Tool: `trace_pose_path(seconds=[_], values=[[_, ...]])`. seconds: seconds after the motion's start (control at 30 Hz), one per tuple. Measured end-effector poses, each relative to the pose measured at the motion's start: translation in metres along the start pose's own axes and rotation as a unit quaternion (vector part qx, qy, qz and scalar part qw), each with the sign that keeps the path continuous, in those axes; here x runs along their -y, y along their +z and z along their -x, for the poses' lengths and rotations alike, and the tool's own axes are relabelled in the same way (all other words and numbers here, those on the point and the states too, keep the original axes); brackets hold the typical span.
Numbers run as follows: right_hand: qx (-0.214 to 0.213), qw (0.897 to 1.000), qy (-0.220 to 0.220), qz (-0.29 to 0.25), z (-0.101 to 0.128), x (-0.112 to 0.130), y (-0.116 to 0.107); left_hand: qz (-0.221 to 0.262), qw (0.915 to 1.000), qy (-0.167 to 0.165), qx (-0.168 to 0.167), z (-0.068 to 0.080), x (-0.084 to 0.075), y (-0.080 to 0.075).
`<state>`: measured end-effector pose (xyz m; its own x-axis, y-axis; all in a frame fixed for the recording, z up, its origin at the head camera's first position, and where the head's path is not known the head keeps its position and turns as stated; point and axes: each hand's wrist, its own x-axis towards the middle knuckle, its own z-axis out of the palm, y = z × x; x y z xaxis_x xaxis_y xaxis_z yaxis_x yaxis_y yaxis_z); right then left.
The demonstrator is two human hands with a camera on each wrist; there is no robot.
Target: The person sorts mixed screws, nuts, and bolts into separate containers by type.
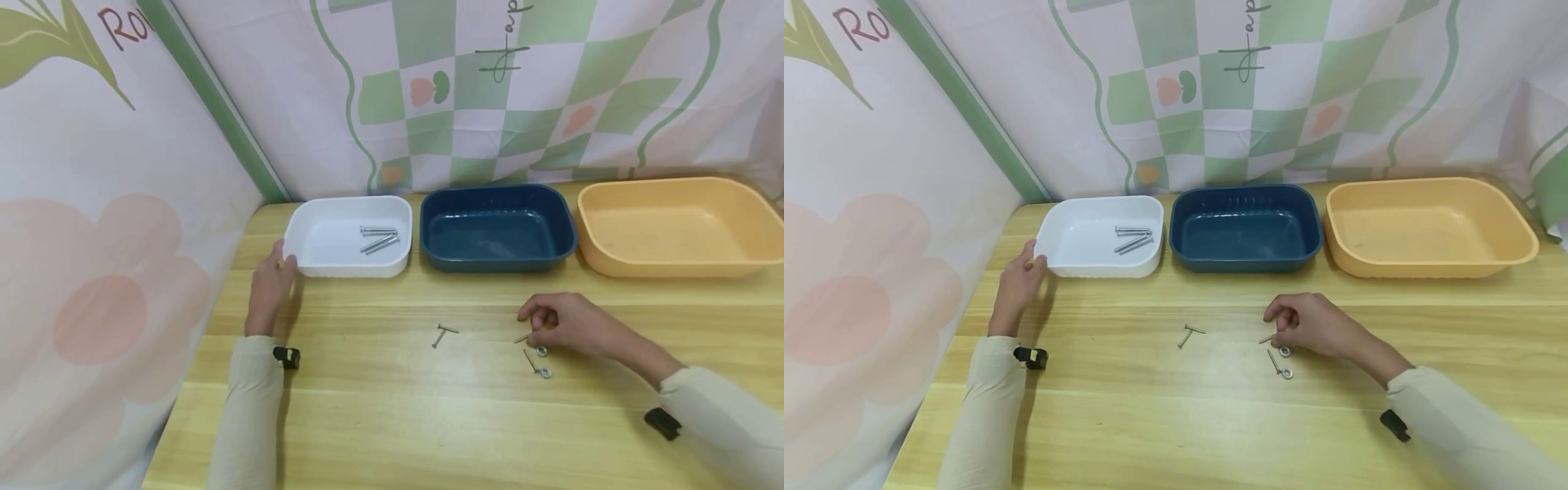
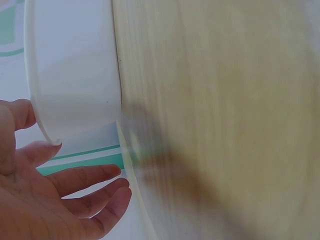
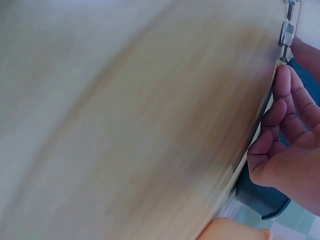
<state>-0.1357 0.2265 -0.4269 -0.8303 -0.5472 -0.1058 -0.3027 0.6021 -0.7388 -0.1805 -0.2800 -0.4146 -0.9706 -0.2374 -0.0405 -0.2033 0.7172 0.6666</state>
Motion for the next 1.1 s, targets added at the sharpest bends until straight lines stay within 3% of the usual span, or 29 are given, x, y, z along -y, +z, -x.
trace_pose_path(seconds=[0.33, 0.63, 1.1], values=[[0.007, 1.000, -0.015, 0.003, -0.006, 0.004, 0.006, -0.002, 1.0000, 0.000, -0.005, 0.000, 0.002, 0.000], [0.001, 0.998, -0.045, 0.038, -0.009, 0.006, 0.006, -0.007, 1.0000, -0.004, -0.001, 0.000, 0.001, -0.001], [0.003, 0.998, -0.044, 0.049, -0.015, 0.012, 0.008, 0.002, 1.0000, 0.000, -0.003, 0.000, 0.002, 0.001]])
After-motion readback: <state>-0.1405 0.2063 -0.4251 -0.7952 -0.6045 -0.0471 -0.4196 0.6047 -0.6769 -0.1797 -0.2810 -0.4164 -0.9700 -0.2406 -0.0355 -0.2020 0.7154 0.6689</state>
